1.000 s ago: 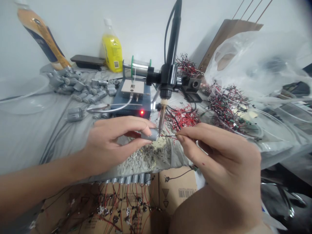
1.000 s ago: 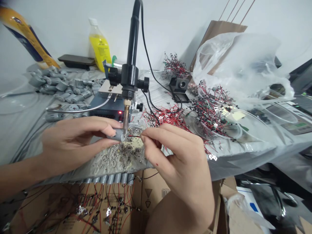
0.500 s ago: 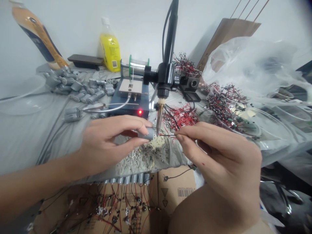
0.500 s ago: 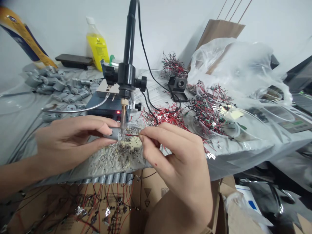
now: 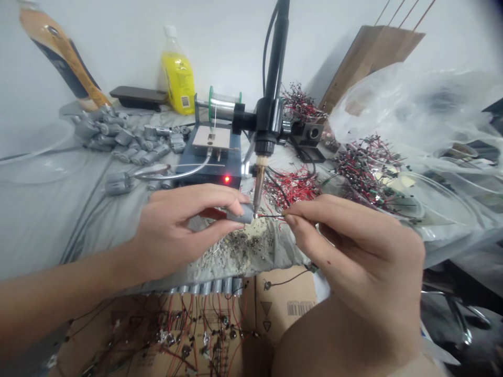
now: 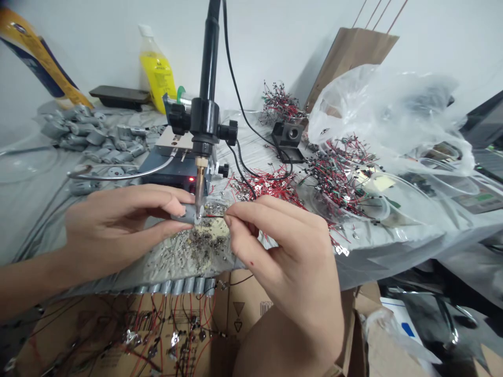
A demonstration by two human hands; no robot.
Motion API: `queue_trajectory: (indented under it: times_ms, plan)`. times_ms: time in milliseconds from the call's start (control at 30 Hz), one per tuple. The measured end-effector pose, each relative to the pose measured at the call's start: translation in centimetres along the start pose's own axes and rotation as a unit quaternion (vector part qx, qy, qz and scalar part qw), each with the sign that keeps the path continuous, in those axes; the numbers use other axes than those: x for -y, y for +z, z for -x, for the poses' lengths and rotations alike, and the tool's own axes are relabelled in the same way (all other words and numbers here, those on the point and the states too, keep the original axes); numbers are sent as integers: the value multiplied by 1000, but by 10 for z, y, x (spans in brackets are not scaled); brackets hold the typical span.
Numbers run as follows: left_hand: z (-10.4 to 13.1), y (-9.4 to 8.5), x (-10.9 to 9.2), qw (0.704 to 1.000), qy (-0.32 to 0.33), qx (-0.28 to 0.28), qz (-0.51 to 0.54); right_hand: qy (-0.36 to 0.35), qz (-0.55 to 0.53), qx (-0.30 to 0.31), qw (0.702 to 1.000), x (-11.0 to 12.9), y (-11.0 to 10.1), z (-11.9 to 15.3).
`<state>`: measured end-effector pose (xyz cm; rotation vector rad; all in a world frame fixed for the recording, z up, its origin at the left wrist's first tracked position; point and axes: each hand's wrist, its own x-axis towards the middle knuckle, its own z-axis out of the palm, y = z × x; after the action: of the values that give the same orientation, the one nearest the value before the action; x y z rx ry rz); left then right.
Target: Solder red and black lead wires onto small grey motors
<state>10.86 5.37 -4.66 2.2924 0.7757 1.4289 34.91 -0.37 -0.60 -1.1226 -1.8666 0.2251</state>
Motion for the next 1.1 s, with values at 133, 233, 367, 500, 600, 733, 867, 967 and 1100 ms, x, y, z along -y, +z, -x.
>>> queue_trajectory:
  times_ms: [133, 233, 367, 500, 600, 733, 867, 967, 1100]
  plan:
    - [-1, -1, -1, 1000, 1, -3, 0, -6, 4, 1, 1000, -1, 0, 0]
    - [-1, -1, 0, 1000, 0, -2, 0, -4, 6, 3, 1000, -1, 1, -1]
    - [-1, -1, 1, 1000, 2, -3, 1, -1, 3, 7, 1000, 0, 1, -1]
    - [0, 0, 1, 1000, 1, -6, 3, 0, 1, 10, 1000, 0, -1, -1]
    - [-1, -1, 0, 1000, -1, -7, 7, -5, 1, 5, 1000, 0, -1, 0]
    - [-2, 0, 0, 1000, -1, -9, 5, -9, 5, 5, 1000, 0, -2, 1]
    - [-1, -1, 0, 1000, -2, -8, 3, -7, 7, -1, 1000, 0, -1, 0]
    - [-1, -1, 0, 1000, -4, -6, 5, -8, 4, 0, 1000, 0, 0, -1]
    - [-2, -1, 0, 1000, -3, -5, 3, -4, -4, 4, 1000, 0, 1, -2]
